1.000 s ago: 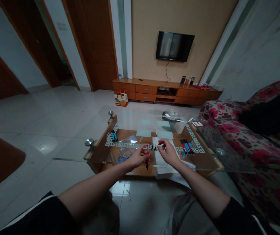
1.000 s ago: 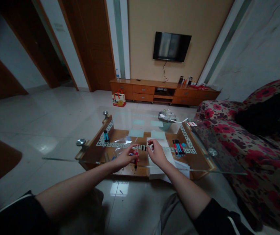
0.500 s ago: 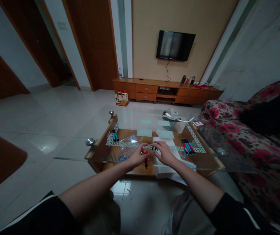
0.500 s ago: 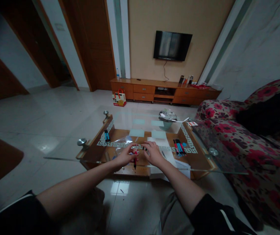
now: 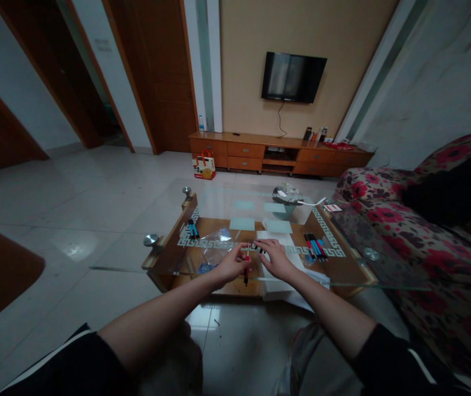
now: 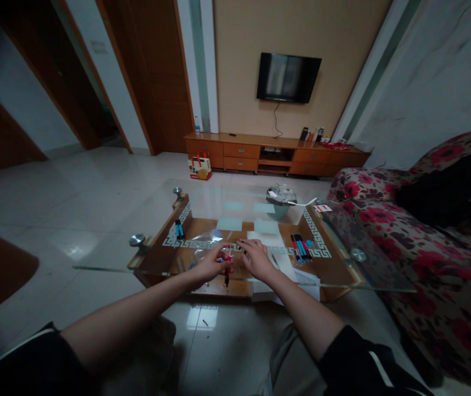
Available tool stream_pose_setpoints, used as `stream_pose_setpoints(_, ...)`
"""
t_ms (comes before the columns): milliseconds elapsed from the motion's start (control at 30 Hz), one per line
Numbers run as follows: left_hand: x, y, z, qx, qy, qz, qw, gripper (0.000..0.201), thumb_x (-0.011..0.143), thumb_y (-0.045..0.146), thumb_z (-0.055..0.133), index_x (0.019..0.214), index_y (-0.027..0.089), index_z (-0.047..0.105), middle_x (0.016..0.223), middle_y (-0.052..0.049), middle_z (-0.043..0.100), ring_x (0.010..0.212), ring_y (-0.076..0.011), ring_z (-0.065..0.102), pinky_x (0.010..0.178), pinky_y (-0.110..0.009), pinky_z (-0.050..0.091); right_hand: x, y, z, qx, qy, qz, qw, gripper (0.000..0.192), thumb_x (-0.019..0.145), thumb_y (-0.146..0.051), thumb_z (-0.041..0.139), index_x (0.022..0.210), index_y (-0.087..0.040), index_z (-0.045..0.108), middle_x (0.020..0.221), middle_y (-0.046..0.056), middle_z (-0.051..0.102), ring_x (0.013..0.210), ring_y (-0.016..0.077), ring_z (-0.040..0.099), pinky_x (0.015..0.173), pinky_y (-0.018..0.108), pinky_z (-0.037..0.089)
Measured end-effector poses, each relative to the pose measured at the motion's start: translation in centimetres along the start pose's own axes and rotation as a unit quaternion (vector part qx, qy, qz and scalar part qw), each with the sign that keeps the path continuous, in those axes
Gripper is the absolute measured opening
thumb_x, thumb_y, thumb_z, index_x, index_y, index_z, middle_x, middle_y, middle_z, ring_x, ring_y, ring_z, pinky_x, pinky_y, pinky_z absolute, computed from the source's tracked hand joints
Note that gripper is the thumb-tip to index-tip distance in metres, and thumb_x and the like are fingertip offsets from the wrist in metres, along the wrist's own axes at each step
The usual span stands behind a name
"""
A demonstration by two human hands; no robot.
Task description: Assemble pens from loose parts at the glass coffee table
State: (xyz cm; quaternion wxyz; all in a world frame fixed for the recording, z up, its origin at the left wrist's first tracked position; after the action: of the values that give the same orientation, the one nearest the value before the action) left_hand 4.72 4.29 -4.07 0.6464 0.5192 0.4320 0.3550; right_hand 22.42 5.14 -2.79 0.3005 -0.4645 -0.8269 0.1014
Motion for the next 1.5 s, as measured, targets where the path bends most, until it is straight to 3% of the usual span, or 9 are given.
stream_pose_setpoints(167,0.0,-0.6,0.3,0.032,-0.049,-0.006,0.998,0.046,0.079,0.015,0.067,0.122,0.023,0.050,0.087,0.000,0.056,0.065,-0.0125,0.066,0.057,-0.023,0.051,0.6,-0.4,-1.4,0.070,0.101,0.003,0.992,0.042,0.090,-0.013,0.052,0.129,-0.027,0.061,0.123,0.007,0.065,0.116,0.0243,0.054,0.102,0.045,0.041)
stream_pose_setpoints(367,-0.2,-0.7,0.6,0.062,-0.082,0.009,0.995,0.041,0.079,0.019,0.069,0.117,0.020,0.054,0.088,-0.001,0.057,0.066,-0.0133,0.066,0.056,-0.023,0.049,0.6,-1.4,-2.5,0.094,0.136,0.005,0.986,0.041,0.088,-0.010,0.050,0.123,-0.027,0.063,0.117,0.006,0.066,0.112,0.0234,0.056,0.100,0.044,0.043)
stream_pose_setpoints(1500,0.5,-0.8,0.4,0.065,-0.097,0.060,0.991,0.037,0.078,0.026,0.071,0.109,0.015,0.055,0.083,0.000,0.057,0.065,-0.0139,0.064,0.062,-0.027,0.050,0.6,-3.0,-2.2,0.126,0.061,-0.017,0.990,0.040,0.083,-0.003,0.048,0.112,-0.024,0.067,0.103,0.006,0.068,0.101,0.0230,0.057,0.092,0.040,0.046)
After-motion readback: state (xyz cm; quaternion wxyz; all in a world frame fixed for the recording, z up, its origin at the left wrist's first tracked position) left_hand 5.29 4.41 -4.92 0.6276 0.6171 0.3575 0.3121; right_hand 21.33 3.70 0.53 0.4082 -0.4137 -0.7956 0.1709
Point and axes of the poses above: each hand's wrist, its own x-axis towards the middle knuckle, its own z-axis out of the palm, y = z × x, the point moved 4 cm from there along x, towards the middle knuckle
